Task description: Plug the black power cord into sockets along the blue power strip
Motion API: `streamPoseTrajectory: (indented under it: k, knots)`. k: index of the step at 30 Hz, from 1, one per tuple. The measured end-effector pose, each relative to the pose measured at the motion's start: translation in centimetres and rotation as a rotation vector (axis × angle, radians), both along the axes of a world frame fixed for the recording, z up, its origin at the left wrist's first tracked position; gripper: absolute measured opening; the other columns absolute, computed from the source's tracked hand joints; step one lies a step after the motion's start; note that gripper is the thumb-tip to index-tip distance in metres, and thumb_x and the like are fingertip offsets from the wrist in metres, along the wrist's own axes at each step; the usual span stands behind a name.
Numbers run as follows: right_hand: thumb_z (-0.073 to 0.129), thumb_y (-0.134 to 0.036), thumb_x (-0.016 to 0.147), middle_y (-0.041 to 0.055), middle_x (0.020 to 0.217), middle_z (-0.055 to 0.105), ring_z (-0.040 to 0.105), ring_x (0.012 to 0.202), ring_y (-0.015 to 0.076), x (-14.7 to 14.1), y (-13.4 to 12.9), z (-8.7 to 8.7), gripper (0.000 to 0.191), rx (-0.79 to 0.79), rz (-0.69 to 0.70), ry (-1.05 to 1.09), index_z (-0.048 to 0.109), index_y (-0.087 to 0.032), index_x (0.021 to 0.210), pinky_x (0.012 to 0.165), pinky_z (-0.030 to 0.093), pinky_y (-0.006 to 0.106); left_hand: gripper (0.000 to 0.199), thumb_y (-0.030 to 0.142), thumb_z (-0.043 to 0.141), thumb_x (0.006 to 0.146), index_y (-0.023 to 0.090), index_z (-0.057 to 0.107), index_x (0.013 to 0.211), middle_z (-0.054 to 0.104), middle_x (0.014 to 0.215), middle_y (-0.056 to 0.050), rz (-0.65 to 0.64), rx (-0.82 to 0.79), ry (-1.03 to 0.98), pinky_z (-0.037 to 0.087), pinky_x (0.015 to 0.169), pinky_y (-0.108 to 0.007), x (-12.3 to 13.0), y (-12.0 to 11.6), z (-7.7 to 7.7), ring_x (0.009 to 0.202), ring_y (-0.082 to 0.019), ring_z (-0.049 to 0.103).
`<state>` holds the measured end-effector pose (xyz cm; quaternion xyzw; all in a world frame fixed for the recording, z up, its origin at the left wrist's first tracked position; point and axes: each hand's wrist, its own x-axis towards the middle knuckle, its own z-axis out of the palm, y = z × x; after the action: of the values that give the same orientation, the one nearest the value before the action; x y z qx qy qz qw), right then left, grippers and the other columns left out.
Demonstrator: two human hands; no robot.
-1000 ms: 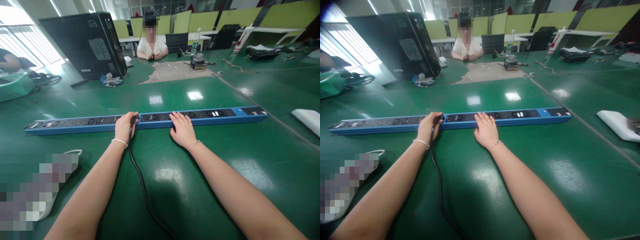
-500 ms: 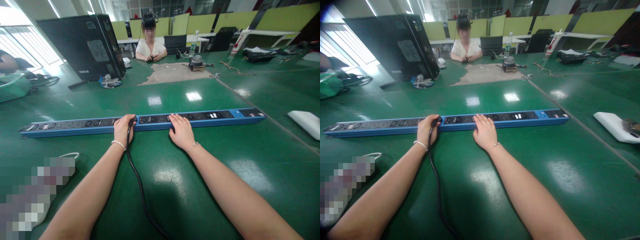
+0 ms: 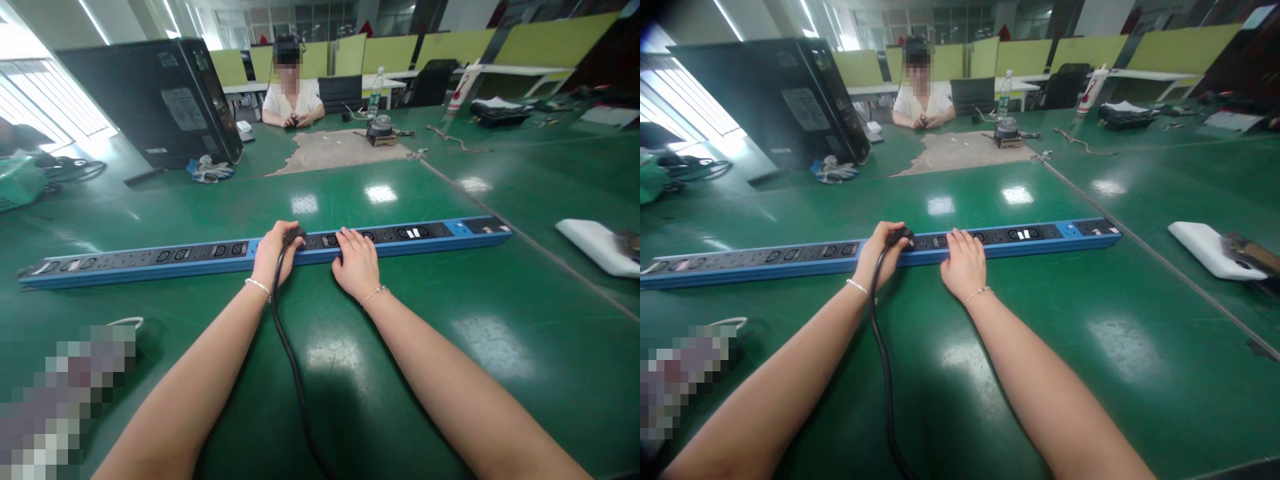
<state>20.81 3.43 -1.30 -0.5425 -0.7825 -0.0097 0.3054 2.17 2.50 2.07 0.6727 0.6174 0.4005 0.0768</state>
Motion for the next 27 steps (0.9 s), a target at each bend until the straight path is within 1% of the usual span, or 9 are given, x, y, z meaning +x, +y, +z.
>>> streamPoseTrajectory:
  k: [4,7,13,18,23,27]
  knots:
    - [0.046,-0.018,0.077,0.0097,0.137,0.047,0.035,0.129,0.0235,-0.1,-0.1,0.1,0.051,-0.004,0.001,0.017,0.049,-0.012,0.128,0.110,0.021,0.044,0.031,0.026,0.054,0.081,0.023,0.053,0.111,0.066,0.102,-0.006,-0.072,-0.021,0.044,0.047,0.084,-0.036,1.2,1.4,-0.4,0.094,-0.020,0.061]
    - [0.046,-0.018,0.077,0.0100,0.136,0.048,0.036,0.129,0.0239,-0.1,-0.1,0.0,0.051,0.000,0.008,0.030,0.049,-0.013,0.128,0.109,0.022,0.045,0.031,0.027,0.053,0.082,0.022,0.052,0.112,0.066,0.099,-0.006,-0.054,-0.038,0.091,0.047,0.083,-0.036,1.7,1.8,-0.4,0.092,-0.021,0.061]
    - [0.046,-0.018,0.078,0.0097,0.136,0.047,0.035,0.129,0.0228,-0.2,-0.1,0.0,0.051,0.003,0.005,0.030,0.049,-0.013,0.128,0.110,0.020,0.043,0.030,0.030,0.051,0.083,0.021,0.052,0.111,0.066,0.095,-0.009,0.012,-0.068,0.273,0.046,0.079,-0.037,2.4,1.4,0.8,0.090,-0.024,0.062]
    - [0.046,-0.018,0.078,0.0096,0.136,0.048,0.034,0.130,0.0229,-0.1,-0.1,0.0,0.051,-0.001,0.006,0.030,0.048,-0.013,0.128,0.110,0.020,0.043,0.027,0.029,0.051,0.082,0.022,0.054,0.107,0.066,0.096,-0.008,0.006,-0.034,0.407,0.044,0.082,-0.039,3.1,1.2,1.2,0.094,-0.026,0.059]
    - [0.046,-0.018,0.078,0.0090,0.136,0.048,0.035,0.129,0.0224,-0.1,-0.1,0.1,0.050,0.002,0.006,0.031,0.049,-0.013,0.127,0.110,0.020,0.042,0.025,0.028,0.051,0.082,0.022,0.055,0.106,0.065,0.095,-0.007,0.009,-0.016,0.435,0.042,0.082,-0.039,3.3,1.0,1.2,0.095,-0.026,0.058]
    - [0.046,-0.018,0.077,0.0097,0.136,0.047,0.034,0.130,0.0230,-0.2,-0.2,0.2,0.051,-0.012,0.008,0.035,0.049,-0.013,0.128,0.110,0.020,0.043,0.024,0.029,0.050,0.083,0.023,0.054,0.106,0.064,0.095,-0.007,0.000,-0.010,0.439,0.040,0.083,-0.038,3.3,0.6,0.9,0.096,-0.026,0.057]
